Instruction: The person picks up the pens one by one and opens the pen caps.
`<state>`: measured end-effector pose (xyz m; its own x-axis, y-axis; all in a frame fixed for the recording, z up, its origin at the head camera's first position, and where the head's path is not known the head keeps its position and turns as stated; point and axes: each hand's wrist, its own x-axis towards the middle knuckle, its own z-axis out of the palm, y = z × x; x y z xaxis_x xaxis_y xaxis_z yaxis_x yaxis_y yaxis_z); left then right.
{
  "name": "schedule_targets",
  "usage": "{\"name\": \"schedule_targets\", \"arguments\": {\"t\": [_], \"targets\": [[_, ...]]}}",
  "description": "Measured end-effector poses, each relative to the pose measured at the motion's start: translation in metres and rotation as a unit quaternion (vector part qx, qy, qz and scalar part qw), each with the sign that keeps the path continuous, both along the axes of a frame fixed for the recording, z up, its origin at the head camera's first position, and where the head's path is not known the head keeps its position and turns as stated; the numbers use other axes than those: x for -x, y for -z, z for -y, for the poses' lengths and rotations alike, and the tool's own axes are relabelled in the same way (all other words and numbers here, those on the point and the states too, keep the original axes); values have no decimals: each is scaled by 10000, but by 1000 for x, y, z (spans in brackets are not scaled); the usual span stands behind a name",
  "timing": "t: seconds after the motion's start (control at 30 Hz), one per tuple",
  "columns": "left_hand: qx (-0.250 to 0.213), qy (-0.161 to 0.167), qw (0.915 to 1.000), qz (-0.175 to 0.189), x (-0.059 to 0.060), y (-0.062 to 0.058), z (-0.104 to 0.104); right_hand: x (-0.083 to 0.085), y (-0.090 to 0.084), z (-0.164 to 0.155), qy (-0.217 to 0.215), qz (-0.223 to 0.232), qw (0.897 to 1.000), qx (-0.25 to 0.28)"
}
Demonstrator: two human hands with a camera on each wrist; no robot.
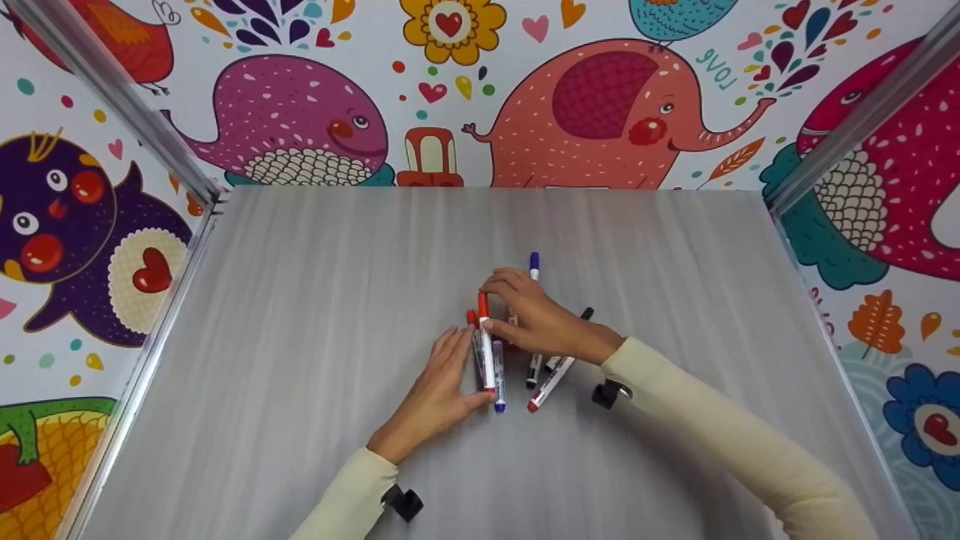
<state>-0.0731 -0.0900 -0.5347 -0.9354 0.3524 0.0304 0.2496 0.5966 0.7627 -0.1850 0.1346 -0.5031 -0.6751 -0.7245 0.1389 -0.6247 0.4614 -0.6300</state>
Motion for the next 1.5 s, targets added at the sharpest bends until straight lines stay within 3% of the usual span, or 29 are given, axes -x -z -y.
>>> {"name": "schedule_targets", "arguments": {"t": [0.27, 0.43, 0.63, 1.13, 1.5], "targets": [[-212, 446, 9985, 235, 9, -10, -10, -9, -13, -25, 48, -182, 9996, 213], [-540, 742, 9944, 523, 12, -14, -17, -15, -18, -38, 198, 102, 9994, 278], [-735, 1014, 9911, 462, 16, -15, -25, -20, -19, -47, 288, 460, 9978, 371], [-1021, 1210, 9833, 894, 16, -16, -36, -27, -21, -53, 310, 494, 9965, 604], [-987, 1366, 9762, 1366, 13, -20, -38, -29, -16, -49, 884, 949, 9841, 1213]]}}
